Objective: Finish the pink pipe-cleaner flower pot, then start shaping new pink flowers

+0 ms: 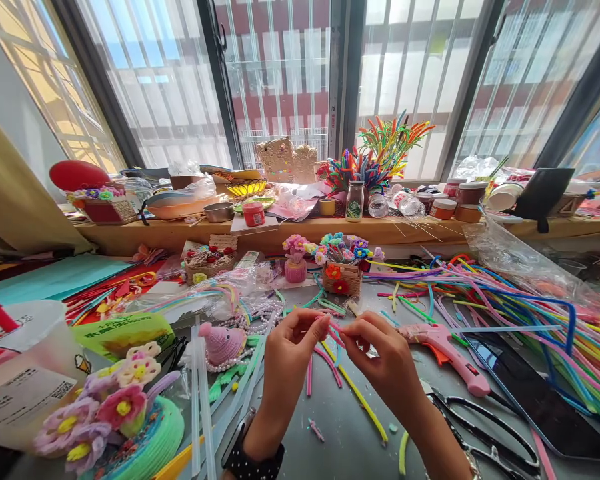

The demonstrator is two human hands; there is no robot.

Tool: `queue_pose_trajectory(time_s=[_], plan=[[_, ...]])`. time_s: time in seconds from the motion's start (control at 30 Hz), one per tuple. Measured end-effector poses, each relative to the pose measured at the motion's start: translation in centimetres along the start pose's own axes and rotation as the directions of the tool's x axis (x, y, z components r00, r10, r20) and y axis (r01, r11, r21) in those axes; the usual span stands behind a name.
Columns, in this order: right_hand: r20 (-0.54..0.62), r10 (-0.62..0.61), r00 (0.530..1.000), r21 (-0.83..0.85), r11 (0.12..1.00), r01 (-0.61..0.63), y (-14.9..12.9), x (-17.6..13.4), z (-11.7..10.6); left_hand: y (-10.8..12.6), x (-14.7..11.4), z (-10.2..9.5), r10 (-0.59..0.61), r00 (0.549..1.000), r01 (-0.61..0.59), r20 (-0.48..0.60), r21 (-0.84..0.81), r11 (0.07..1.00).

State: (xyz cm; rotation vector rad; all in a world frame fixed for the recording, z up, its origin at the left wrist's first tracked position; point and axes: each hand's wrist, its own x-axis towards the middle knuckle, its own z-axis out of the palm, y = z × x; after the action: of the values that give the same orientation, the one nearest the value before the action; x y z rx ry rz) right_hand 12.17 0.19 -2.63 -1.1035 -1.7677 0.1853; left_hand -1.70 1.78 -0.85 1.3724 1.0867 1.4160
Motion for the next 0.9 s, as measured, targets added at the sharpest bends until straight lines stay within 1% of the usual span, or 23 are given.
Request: queue_pose_trajectory(time_s=[0.1,0.2,0.27,0.33,0.43,0.53,0.63,0.7,0.73,0.77,0.83,0.9], plan=[[-0.002,0.144,0.990,0.176,0.974,-0.142,-0.13,0.07,-0.02,-0.02,0.11,-0.09,-0.042,0.999,0.040,-0.021,-0.071,0.997],[0.024,0.322,0.946,0.354,0.883,-0.310,-0.07,0.07,0.04,-0.10,0.16,-0.26,-0.102,0.994,0.097,-0.025,-0.168,0.981],[0.068,0.398,0.915,0.449,0.807,-0.384,0.02,0.10,0.08,-0.17,0.16,-0.36,-0.126,0.992,0.119,-0.020,-0.214,0.969],[0.134,0.430,0.893,0.517,0.738,-0.434,0.09,0.16,0.11,-0.26,0.17,-0.41,-0.123,0.992,0.114,-0.026,-0.233,0.966],[0.228,0.454,0.861,0.563,0.660,-0.497,0.10,0.26,0.15,-0.45,0.17,-0.33,-0.078,0.996,0.066,-0.046,-0.217,0.974],[0.270,0.475,0.838,0.584,0.612,-0.534,0.05,0.32,0.22,-0.66,0.10,-0.15,-0.048,0.997,0.034,-0.066,-0.204,0.978],[0.294,0.471,0.832,0.600,0.587,-0.544,0.04,0.36,0.30,-0.80,-0.02,-0.04,-0.055,0.995,0.034,-0.088,-0.226,0.973],[0.327,0.448,0.832,0.596,0.585,-0.550,0.07,0.38,0.32,-0.86,-0.05,-0.09,-0.055,0.993,0.030,-0.104,-0.229,0.973],[0.328,0.439,0.837,0.584,0.602,-0.545,0.09,0.38,0.33,-0.86,-0.05,-0.14,-0.050,0.993,0.026,-0.109,-0.214,0.976],[0.304,0.436,0.847,0.563,0.635,-0.529,0.10,0.36,0.32,-0.84,-0.04,-0.20,-0.042,0.993,0.020,-0.114,-0.187,0.982],[0.180,0.425,0.887,0.477,0.751,-0.457,0.09,0.28,0.29,-0.72,-0.04,-0.30,-0.018,0.992,0.005,-0.127,-0.100,0.995],[0.048,0.346,0.937,0.334,0.879,-0.342,0.03,0.12,0.31,-0.50,-0.09,-0.32,0.018,0.989,-0.018,-0.145,-0.005,1.000]])
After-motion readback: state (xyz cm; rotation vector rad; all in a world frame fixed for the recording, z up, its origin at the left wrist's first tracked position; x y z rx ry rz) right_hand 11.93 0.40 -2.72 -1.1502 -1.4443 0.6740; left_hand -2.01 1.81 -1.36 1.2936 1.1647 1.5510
